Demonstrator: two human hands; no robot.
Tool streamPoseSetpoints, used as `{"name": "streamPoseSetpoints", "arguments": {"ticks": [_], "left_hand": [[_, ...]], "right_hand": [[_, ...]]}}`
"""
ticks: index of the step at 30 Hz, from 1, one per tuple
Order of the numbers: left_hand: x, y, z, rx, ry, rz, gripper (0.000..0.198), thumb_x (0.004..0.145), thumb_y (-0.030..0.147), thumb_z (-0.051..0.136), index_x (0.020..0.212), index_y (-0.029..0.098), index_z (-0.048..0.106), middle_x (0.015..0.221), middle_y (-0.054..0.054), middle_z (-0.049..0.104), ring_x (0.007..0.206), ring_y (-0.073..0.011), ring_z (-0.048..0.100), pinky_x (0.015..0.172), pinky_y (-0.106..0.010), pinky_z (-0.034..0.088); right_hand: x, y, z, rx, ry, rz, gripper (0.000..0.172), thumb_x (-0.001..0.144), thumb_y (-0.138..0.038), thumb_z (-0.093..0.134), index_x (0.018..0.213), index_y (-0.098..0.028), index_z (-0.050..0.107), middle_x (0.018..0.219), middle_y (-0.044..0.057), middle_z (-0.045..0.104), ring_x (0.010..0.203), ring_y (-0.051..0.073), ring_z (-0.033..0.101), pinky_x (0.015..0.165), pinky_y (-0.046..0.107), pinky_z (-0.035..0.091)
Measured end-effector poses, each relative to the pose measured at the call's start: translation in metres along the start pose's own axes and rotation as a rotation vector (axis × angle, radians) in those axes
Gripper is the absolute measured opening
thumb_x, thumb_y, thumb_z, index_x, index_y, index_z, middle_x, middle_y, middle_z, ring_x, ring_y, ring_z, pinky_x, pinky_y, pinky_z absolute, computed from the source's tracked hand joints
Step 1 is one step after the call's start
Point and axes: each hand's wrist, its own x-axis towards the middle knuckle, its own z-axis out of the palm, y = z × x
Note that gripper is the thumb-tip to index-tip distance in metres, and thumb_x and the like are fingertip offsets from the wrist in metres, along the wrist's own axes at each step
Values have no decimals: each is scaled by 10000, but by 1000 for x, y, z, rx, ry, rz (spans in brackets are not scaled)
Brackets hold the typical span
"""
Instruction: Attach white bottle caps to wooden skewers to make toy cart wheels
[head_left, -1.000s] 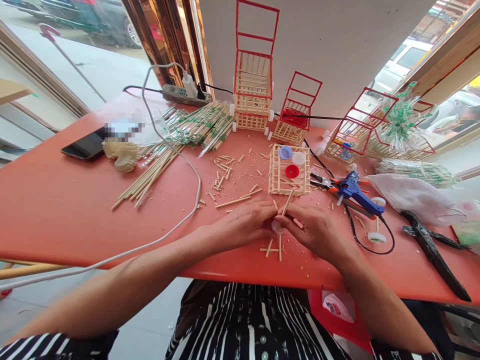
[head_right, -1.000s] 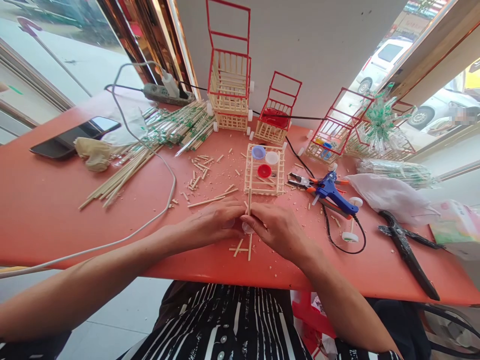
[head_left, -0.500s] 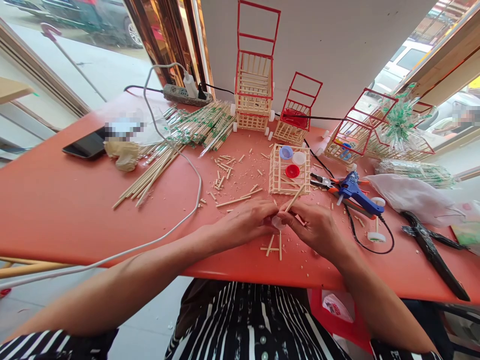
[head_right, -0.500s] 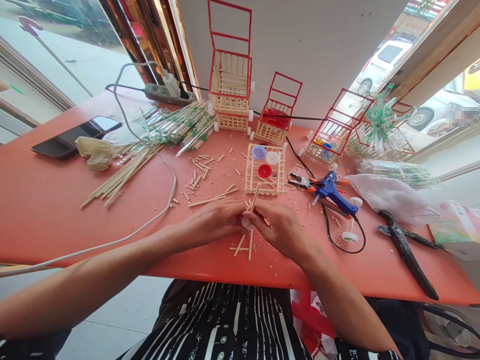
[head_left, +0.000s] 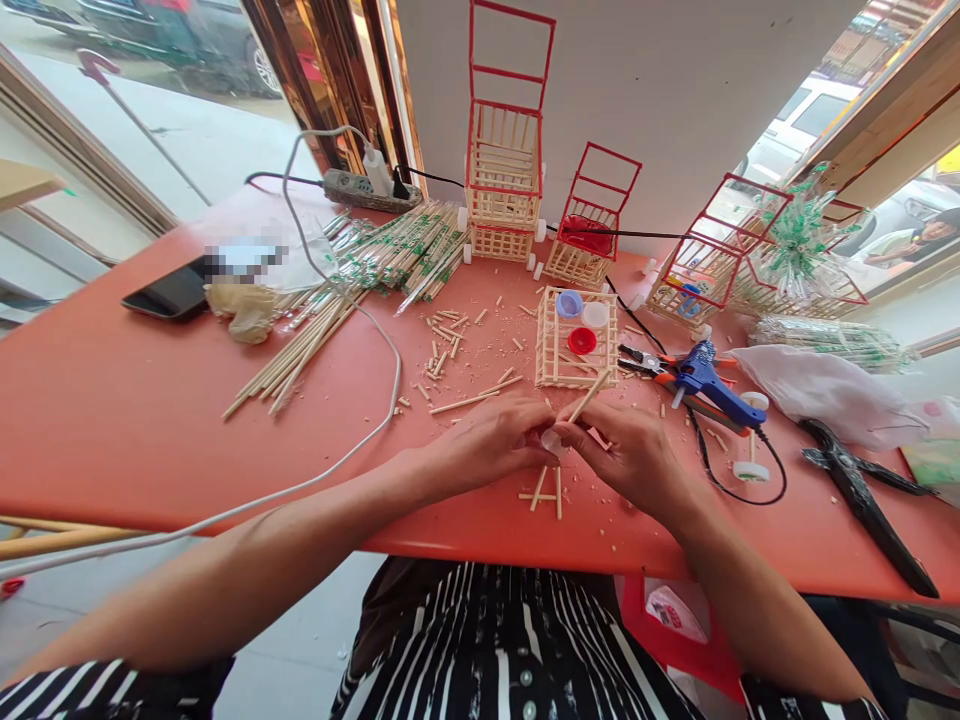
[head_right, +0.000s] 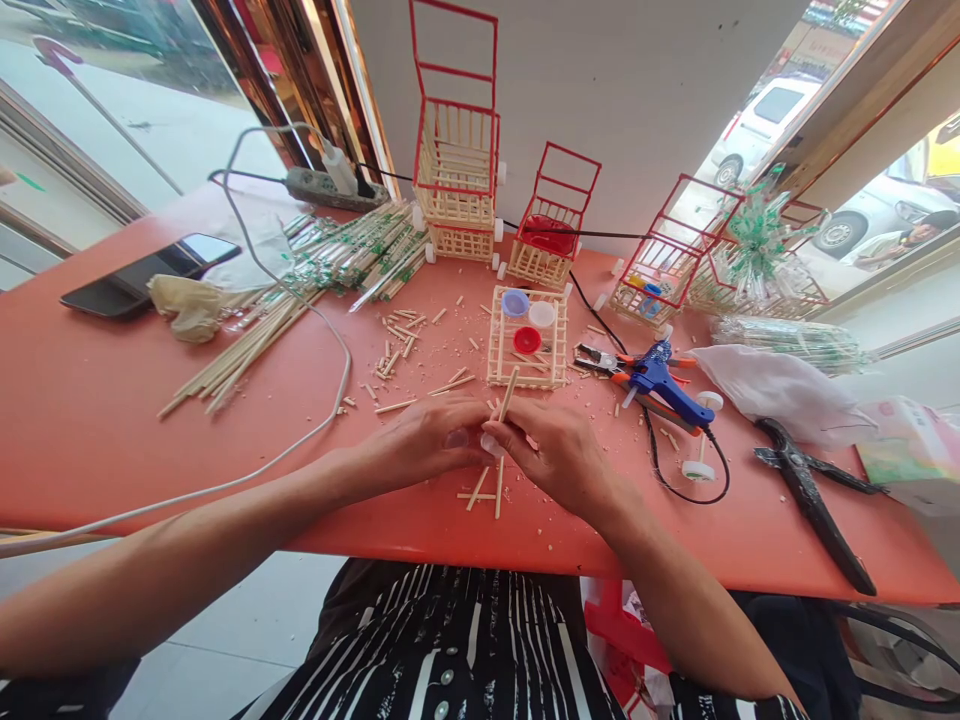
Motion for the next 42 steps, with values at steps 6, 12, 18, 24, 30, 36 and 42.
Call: {"name": "streamPoseSetpoints", "arguments": {"ticks": [6,12,18,24,30,36,42], "left_hand": [[1,-3,3,-36,14,17,140,893,250,727,918,171,614,871,-16,662,797,-174,588,710,-263,393],[1,-5,5,-1,10,43,147,898,250,725,867,167,607,830,-12,650,776,-170,574,710,-265,381],[1,-1,1,53,14,32,175,904,254,721,817,161,602,794,-4,640,771,-167,569,709,-263,369],[2,5,-2,56,-22,-19,157,899,242,724,829,162,609,821,-7,663,794,-172,596,712,-257,381],[2,7,-4,20,17,12,200,843,213,801,819,159,610,812,-2,669,806,-175,614,733,-258,389],[1,9,-5,2,33,34,209,833,206,818,818,160,615,827,-4,682,835,-178,636,742,-256,400],[1,8,-4,11,40,46,185,854,213,799,835,161,622,843,-7,690,845,-178,644,741,-253,408]], "right_hand": [[0,1,1,8,3,2,349,1053,-394,517,797,-199,650,671,-8,632,565,112,492,578,250,357],[-1,1,1,17,8,3,310,1044,-351,544,809,-191,669,682,-9,644,578,107,520,584,240,361],[-1,1,2,32,7,-6,278,1031,-305,571,812,-173,682,697,2,674,598,103,565,598,213,390],[0,0,2,53,9,-37,228,1031,-287,571,878,-180,702,727,7,716,612,109,611,583,205,394],[-1,0,1,36,14,-23,229,1026,-285,573,870,-176,701,727,15,729,603,114,624,583,206,408],[-1,1,2,61,11,-28,215,1024,-274,574,871,-183,696,721,8,725,594,109,615,580,202,409],[-1,1,2,38,12,-30,249,1029,-287,564,846,-175,691,702,12,715,585,108,609,576,205,405]]}}
